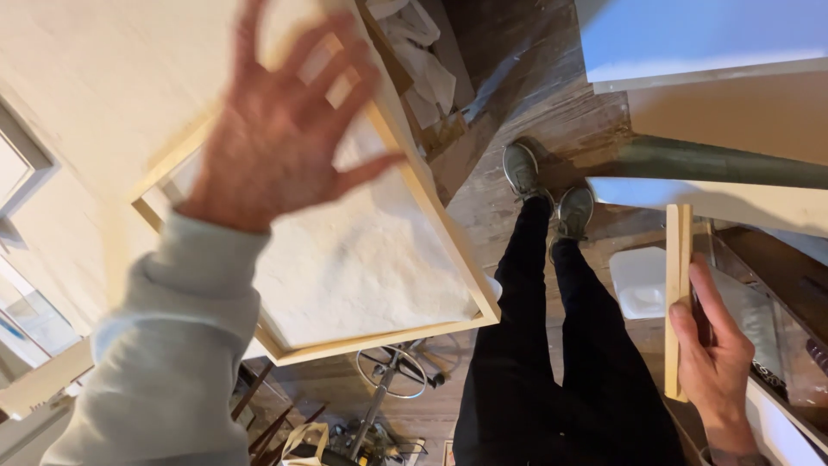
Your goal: The recorder is sanding the edges of a wooden picture frame using a sanding block.
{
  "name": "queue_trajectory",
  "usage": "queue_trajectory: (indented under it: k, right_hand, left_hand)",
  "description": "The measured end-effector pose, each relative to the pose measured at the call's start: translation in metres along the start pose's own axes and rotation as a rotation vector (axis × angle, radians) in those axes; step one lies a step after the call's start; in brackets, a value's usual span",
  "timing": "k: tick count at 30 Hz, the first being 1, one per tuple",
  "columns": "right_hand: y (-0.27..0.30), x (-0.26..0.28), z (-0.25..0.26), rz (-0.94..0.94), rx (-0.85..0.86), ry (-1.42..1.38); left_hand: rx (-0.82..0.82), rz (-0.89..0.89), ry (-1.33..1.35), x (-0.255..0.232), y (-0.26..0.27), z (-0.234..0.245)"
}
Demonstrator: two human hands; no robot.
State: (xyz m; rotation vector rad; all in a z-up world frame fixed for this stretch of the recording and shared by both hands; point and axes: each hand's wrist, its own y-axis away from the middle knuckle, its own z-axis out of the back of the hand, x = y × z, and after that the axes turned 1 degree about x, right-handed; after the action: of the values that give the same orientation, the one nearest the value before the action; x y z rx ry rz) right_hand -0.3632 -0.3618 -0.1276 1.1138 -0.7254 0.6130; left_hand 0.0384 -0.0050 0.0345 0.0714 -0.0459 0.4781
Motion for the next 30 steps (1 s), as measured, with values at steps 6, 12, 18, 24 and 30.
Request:
queue_trajectory:
  k: [6,12,18,24,30]
  right_hand:
    - [-0.002,0.007,0.0,0.009,0.0,0.001]
    - [-0.011,0.02,-0.007,0.04,0.035,-0.045]
    - [-0.018,0.045,-0.015,0.203,0.087,0.007]
    - [-0.027,0.067,-0.02,0.178,0.189,-0.083]
    - [-0.033,0.082,-0.016,0.194,0.168,-0.103]
  left_hand:
    - [0.124,-0.134,0.128,-0.098,0.014,-0.007]
    - [0.257,-0.312,0.52,-0.199,0.025,0.022]
    - [-0.18,0.524,0.54,-0.181,0.01,0.018]
    - [-0.219,1.298,0.531,-0.144,-0.025,-0.024]
    - [-0.43,1.264,0.548,-0.185,-0.028,0.003]
